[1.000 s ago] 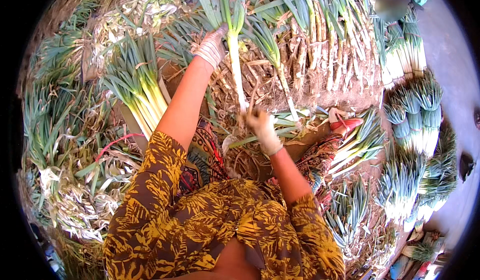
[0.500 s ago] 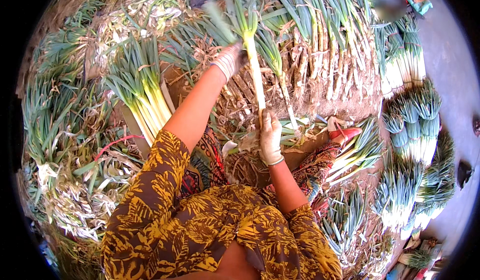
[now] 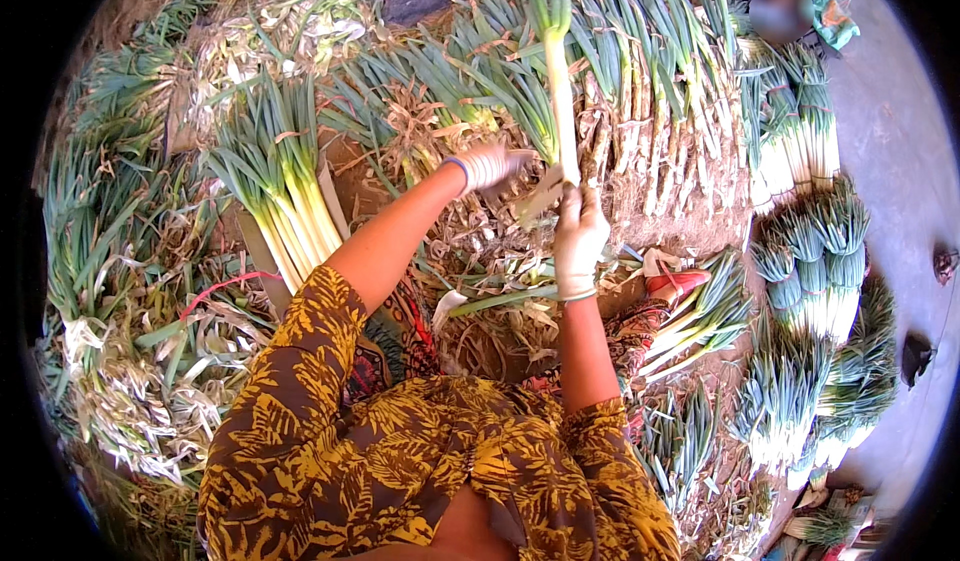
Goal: The person is processing leeks by hand, removing the outer layers and placing them into an organized bundle on the floor.
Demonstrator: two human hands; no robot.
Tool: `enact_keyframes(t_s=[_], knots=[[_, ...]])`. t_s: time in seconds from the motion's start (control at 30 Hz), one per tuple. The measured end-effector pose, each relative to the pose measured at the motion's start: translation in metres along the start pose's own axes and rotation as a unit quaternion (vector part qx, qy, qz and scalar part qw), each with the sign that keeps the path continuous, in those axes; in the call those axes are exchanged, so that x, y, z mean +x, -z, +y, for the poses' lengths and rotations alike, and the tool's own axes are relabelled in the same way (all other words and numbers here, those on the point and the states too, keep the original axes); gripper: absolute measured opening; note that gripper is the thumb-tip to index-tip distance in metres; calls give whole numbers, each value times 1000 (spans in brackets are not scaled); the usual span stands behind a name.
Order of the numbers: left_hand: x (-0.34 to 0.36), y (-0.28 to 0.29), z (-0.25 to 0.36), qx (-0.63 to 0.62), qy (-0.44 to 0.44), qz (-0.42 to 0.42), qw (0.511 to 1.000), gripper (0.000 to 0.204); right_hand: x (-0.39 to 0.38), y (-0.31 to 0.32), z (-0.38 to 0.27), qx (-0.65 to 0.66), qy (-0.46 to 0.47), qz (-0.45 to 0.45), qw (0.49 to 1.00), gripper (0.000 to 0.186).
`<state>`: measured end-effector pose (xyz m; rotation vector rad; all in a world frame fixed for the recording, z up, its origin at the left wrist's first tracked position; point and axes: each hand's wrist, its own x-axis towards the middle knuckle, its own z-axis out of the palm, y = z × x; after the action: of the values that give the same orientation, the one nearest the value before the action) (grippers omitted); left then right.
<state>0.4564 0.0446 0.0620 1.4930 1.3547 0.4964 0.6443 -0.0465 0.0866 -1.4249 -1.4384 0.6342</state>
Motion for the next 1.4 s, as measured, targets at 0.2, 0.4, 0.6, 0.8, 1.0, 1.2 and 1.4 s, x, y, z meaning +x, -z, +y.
enact_keyframes(t_s=[0.2,0.4,0.6,0.8,1.0,1.2,1.4], knots=[[-1,4,11,-626,-108,-19,772,29,-26,-30,26,11,7,-15,1000,51],[13,12,-6,-730,-101,-25,675,30,8,-48,17,414,-168,-280,850,43],[27,64,-37,-751,-89,112,645,23,-80,-42,20,125,-94,-246,956,37],[20,68,-44,-719,-95,188,662,19,-135,-6,19,-32,-19,-162,986,21],[-12,127,-64,-730,-143,231,627,25,-218,44,168,-303,253,-296,870,19],[-82,219,-123,-541,-180,391,723,28,-214,70,243,-299,-105,-386,866,29],[-177,274,-291,-386,-132,548,731,40,-214,57,253,-393,-127,-388,824,54]])
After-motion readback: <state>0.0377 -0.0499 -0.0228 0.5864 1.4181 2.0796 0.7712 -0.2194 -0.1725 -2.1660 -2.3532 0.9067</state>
